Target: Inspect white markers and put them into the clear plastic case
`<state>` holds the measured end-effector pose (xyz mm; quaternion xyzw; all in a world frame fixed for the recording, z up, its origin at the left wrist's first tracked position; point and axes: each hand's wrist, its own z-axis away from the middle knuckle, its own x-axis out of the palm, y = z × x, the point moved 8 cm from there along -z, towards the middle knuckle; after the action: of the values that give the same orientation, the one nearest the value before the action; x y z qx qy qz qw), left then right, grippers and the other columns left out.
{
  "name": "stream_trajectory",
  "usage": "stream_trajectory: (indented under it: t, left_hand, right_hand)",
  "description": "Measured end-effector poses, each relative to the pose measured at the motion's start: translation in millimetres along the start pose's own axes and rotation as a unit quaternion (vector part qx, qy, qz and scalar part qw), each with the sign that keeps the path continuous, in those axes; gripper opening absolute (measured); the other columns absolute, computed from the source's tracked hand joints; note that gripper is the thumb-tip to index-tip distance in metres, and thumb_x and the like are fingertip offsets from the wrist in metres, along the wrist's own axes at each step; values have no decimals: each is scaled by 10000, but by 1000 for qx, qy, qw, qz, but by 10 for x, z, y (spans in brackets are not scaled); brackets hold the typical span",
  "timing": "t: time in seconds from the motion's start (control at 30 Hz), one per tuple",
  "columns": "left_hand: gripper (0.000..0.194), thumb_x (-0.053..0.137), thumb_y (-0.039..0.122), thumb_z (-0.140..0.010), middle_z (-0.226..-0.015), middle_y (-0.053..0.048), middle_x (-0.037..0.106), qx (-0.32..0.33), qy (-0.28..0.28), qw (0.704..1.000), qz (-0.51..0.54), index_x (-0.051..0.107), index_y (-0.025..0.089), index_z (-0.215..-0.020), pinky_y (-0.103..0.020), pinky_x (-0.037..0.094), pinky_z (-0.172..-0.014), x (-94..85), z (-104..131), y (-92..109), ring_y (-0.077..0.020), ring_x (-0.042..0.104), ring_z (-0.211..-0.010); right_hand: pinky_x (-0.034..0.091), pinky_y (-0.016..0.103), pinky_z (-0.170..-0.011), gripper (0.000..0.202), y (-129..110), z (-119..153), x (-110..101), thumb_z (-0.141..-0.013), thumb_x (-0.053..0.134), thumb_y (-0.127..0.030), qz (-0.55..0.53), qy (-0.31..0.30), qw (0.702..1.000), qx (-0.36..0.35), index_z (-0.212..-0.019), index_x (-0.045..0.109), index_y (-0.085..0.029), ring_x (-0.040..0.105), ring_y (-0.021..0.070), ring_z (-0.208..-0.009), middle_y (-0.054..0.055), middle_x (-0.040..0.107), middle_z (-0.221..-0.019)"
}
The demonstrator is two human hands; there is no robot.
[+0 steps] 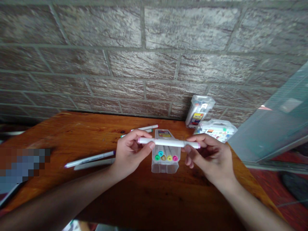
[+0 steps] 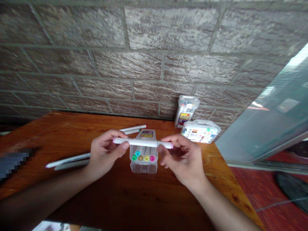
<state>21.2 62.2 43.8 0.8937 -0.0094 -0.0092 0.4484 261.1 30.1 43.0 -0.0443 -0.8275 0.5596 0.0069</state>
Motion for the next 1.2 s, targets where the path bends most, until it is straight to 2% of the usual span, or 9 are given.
stream_trajectory:
  t: [0.27, 0.47, 0.73, 0.9, 1.2]
  left_hand:
    - [103, 852, 151, -803, -731, -19, 744, 19, 2, 1000, -18, 768, 177, -859, -208, 493, -545, 3, -6, 57, -119, 632, -601]
    - [114, 872, 183, -797, -734, -33, 758, 8, -2, 1000, -25, 774, 168, -853, -217, 503, -541, 7, -11, 50, -132, 645, -606]
    - [118, 834, 283, -910, -596, 19, 648, -44, -19, 997, 57, 792, 180, -952, -213, 392, -432, 30, 15, -83, -85, 493, -452]
    - [171, 822, 320, -932, -669, -12, 697, -87, -24, 989, 118, 809, 180, -1030, -214, 403, -424, 37, 40, -216, -87, 513, -463]
    - [185, 789, 334, -964, -754, -46, 760, -101, -24, 978, 180, 837, 201, -1083, -233, 442, -454, 43, 34, -260, -99, 552, -493]
  right_hand:
    - [531, 210, -411, 213, -8, 2, 11, -841, 918, -299, -16, 10, 1000, 3, -932, 749, -207, 630, 112, -416, -23, 720, -585]
    - [528, 209, -357, 250, 56, -34, -1, -826, 932, -310, -25, -5, 999, -23, -952, 749, -195, 629, 129, -375, -13, 731, -572]
    - [528, 210, -344, 221, 49, -80, -16, -878, 894, -358, -56, -13, 998, -8, -950, 783, -181, 627, 136, -355, 11, 744, -560]
    - [543, 237, -338, 260, 47, -106, -12, -877, 886, -406, -82, -11, 996, 23, -962, 791, -179, 661, 147, -388, 75, 838, -770]
    - [548, 240, -353, 197, 84, -114, -25, -943, 823, -373, -130, -23, 991, 32, -1025, 819, -194, 672, 140, -405, 93, 864, -890]
